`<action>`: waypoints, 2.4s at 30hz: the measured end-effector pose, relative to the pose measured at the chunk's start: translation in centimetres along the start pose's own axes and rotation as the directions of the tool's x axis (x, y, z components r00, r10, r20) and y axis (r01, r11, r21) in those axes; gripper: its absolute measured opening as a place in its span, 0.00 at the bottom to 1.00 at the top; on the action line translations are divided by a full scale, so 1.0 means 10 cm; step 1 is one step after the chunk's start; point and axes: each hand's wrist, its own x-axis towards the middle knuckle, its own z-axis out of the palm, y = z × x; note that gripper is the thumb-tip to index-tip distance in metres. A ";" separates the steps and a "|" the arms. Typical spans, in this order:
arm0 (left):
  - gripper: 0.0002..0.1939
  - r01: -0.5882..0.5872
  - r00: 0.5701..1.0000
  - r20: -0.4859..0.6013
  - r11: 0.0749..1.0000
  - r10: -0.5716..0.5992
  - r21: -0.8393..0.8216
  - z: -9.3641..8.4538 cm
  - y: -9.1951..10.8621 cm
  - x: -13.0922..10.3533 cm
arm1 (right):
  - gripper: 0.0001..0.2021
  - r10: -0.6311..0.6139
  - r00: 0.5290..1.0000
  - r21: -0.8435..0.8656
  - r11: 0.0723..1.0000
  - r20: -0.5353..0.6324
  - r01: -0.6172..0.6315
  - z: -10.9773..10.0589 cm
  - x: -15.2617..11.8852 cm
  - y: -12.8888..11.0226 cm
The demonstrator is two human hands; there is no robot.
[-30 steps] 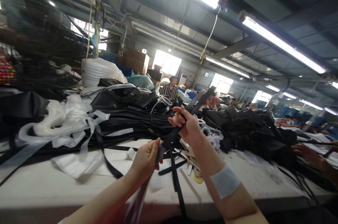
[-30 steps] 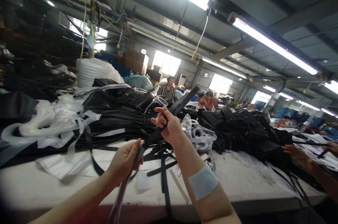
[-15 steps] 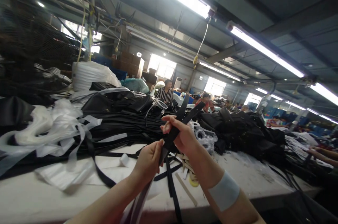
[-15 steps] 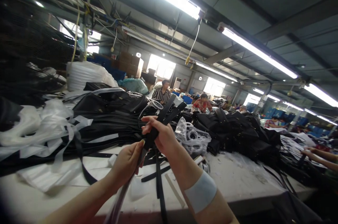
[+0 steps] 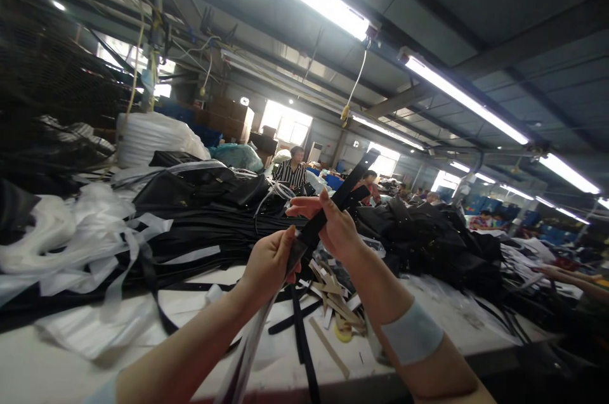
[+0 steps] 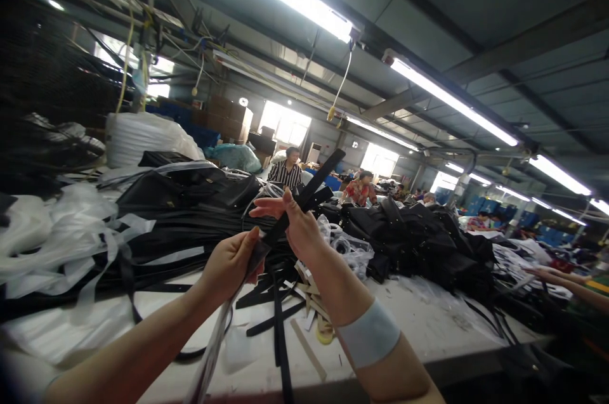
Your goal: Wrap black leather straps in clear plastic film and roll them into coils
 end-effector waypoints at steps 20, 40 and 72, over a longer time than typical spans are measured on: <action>0.27 -0.054 0.998 0.012 0.988 0.056 -0.143 0.07 0.02 0.11 | 0.34 0.111 0.987 -0.036 0.994 0.118 -0.107 0.03 0.07 -0.13; 0.29 -0.036 0.999 0.027 0.996 0.038 -0.084 0.20 0.15 0.22 | 0.19 -0.312 0.886 -0.207 0.945 -0.342 0.253 -0.38 0.33 -0.40; 0.25 -0.032 0.998 -0.058 0.957 0.016 -0.289 -0.11 0.35 0.30 | 0.10 -0.288 0.956 -0.476 0.849 -0.050 0.231 -0.02 0.61 -0.34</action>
